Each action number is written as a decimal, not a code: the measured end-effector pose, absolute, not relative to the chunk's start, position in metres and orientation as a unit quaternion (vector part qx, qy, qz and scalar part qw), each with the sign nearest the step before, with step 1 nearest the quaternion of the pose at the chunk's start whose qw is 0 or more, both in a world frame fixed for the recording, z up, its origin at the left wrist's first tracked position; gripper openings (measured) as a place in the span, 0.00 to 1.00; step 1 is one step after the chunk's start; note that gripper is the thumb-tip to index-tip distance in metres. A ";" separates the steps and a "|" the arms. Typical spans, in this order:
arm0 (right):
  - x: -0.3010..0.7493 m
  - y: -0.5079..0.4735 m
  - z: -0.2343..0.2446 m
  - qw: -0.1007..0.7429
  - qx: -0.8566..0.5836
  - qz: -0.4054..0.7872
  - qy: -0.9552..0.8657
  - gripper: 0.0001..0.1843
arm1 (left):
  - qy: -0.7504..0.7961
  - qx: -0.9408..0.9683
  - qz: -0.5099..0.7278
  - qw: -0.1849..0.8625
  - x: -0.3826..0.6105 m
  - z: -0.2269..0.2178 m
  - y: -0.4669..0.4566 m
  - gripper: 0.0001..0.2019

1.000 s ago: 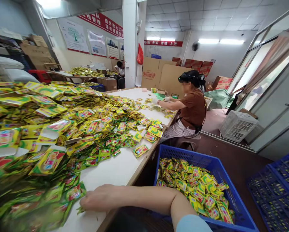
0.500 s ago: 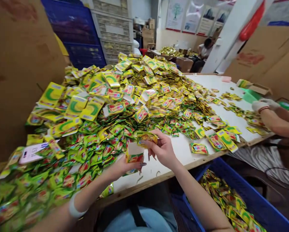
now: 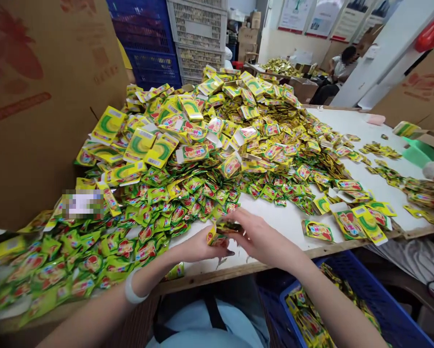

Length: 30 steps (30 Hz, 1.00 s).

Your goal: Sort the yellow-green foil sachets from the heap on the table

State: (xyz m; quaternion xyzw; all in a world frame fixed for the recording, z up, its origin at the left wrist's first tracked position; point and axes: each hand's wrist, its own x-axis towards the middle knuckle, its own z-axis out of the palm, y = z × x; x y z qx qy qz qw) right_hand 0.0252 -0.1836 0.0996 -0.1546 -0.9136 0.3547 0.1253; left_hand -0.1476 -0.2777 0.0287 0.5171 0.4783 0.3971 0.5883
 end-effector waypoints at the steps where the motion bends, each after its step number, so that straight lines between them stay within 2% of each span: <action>1: 0.027 -0.184 0.095 0.148 -0.152 0.376 -0.902 0.09 | 0.469 0.513 0.393 0.602 -0.148 0.028 -0.279 0.17; 3: 0.032 -0.185 0.083 0.184 -0.141 0.389 -0.891 0.09 | 0.451 0.510 0.378 0.628 -0.147 0.027 -0.282 0.16; 5: 0.037 -0.187 0.073 0.191 -0.122 0.393 -0.891 0.15 | 0.434 0.515 0.366 0.642 -0.146 0.024 -0.284 0.16; 11: 0.044 -0.196 0.066 0.038 -0.131 0.533 -0.835 0.19 | 0.429 0.522 0.401 0.619 -0.140 0.012 -0.289 0.23; 13: 0.040 -0.200 0.062 0.069 -0.141 0.510 -0.846 0.16 | 0.447 0.534 0.399 0.596 -0.137 0.011 -0.290 0.27; 17: 0.052 -0.192 0.055 0.183 -0.182 0.462 -0.849 0.14 | 0.459 0.568 0.397 0.556 -0.140 0.024 -0.294 0.38; 18: 0.063 -0.182 0.057 0.218 -0.218 0.434 -0.846 0.14 | 0.473 0.585 0.406 0.519 -0.146 0.030 -0.295 0.39; 20: 0.092 -0.153 0.065 0.297 -0.324 0.307 -0.844 0.19 | 0.541 0.615 0.426 0.384 -0.167 0.042 -0.297 0.35; 22: 0.122 -0.120 0.076 0.343 -0.435 0.061 -0.830 0.27 | 0.647 0.613 0.407 0.201 -0.198 0.047 -0.298 0.26; 24: 0.136 -0.097 0.084 0.365 -0.488 -0.115 -0.784 0.34 | 0.747 0.578 0.324 0.046 -0.232 0.045 -0.299 0.25; 26: 0.121 -0.095 0.082 0.376 -0.464 -0.134 -0.791 0.33 | 0.804 0.551 0.224 -0.025 -0.258 0.036 -0.299 0.29; 28: 0.075 -0.115 0.069 0.371 -0.369 -0.030 -0.852 0.24 | 0.820 0.549 0.157 -0.039 -0.274 0.027 -0.299 0.31; 30: 0.007 -0.145 0.051 0.334 -0.238 0.058 -0.910 0.17 | 0.818 0.557 0.140 -0.038 -0.280 0.021 -0.300 0.31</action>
